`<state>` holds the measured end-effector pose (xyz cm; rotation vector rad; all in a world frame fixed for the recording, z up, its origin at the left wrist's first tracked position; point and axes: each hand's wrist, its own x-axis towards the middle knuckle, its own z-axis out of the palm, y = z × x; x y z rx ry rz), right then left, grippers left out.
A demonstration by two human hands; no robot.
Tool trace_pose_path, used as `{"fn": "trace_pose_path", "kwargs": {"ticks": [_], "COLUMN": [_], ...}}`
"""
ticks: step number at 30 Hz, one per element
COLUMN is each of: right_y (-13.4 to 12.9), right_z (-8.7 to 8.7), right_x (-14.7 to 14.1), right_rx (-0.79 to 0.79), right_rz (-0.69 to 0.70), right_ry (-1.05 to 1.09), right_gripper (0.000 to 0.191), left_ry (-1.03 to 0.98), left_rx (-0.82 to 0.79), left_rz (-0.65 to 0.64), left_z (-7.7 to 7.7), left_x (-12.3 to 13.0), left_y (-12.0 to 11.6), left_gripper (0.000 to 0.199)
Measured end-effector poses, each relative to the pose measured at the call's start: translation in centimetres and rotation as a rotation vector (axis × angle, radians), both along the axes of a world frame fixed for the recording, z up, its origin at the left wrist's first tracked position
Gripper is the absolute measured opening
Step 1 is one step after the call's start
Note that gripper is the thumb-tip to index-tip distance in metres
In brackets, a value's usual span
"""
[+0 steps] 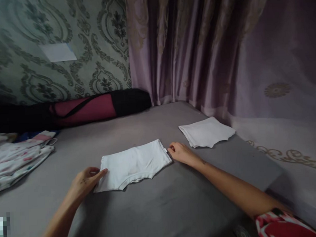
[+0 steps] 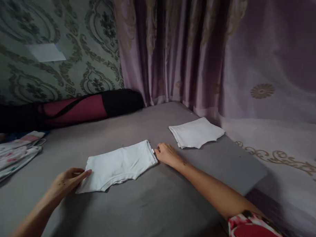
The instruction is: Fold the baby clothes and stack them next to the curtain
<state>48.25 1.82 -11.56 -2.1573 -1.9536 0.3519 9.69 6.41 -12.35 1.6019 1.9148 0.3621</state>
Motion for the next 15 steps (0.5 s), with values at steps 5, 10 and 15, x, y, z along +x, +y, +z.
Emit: {"fn": "trace_pose_path", "kwargs": {"ticks": [5, 10, 15], "right_y": [0.9, 2.6, 2.4], "right_z": [-0.3, -1.2, -0.9], "right_x": [-0.9, -1.2, -1.7], "right_rx": [-0.091, -0.243, -0.211], "right_rz": [-0.033, -0.085, -0.056], "right_ry": [0.114, 0.261, 0.332], "right_gripper": [0.028, 0.030, 0.025], "left_ry": [-0.064, -0.107, -0.122], "left_rx": [-0.020, -0.059, -0.007], "left_rz": [0.059, 0.018, 0.044], "left_z": [0.5, 0.0, 0.7], "left_x": [1.6, 2.0, 2.2], "left_y": [-0.3, -0.4, -0.6], "left_gripper": [0.065, 0.065, 0.063]}}
